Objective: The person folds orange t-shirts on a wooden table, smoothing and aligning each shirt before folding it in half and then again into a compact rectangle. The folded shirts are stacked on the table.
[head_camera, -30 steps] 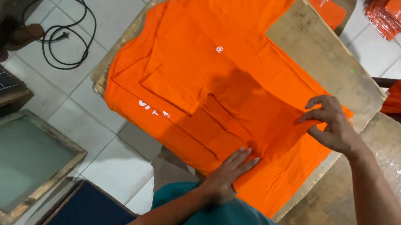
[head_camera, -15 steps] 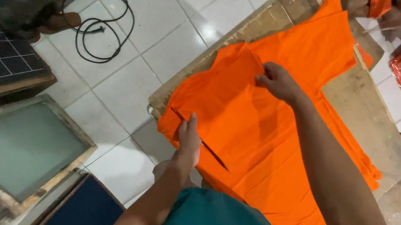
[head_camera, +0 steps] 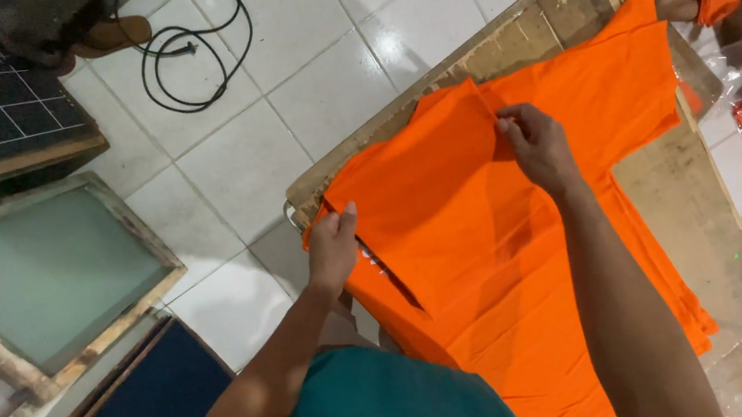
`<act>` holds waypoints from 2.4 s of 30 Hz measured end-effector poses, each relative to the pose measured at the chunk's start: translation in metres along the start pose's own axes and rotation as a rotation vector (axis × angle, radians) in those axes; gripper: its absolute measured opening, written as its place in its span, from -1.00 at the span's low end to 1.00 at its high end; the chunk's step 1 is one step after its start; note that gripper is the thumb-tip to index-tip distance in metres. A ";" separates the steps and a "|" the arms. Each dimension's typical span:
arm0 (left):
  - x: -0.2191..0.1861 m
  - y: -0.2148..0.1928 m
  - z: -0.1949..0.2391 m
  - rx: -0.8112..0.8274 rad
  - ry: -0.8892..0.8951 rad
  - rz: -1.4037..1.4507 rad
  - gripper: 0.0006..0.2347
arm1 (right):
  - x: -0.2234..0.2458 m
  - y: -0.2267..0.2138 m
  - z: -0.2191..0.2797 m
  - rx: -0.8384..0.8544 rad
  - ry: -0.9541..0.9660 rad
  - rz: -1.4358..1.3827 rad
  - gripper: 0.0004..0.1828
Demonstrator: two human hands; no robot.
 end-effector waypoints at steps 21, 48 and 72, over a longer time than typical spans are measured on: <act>0.107 0.081 0.116 0.352 -0.401 -0.067 -0.45 | -0.101 -0.036 0.107 -0.188 0.024 0.207 -0.77; -0.178 0.046 0.214 0.535 1.565 -0.466 -0.81 | 0.028 -0.132 0.357 -0.518 -0.296 -0.223 -0.76; -0.079 0.269 0.057 0.319 1.011 -1.401 -0.39 | -0.158 -0.012 0.195 -0.402 0.316 0.363 -0.18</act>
Point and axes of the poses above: each hand's wrist, its own z-axis away from the middle knuckle, its own y-axis out of the palm, x = y × z, the point moved 10 cm from there along -z, towards the middle knuckle, and after that the axes turned 2 degrees about -x, right-handed, at the moved point
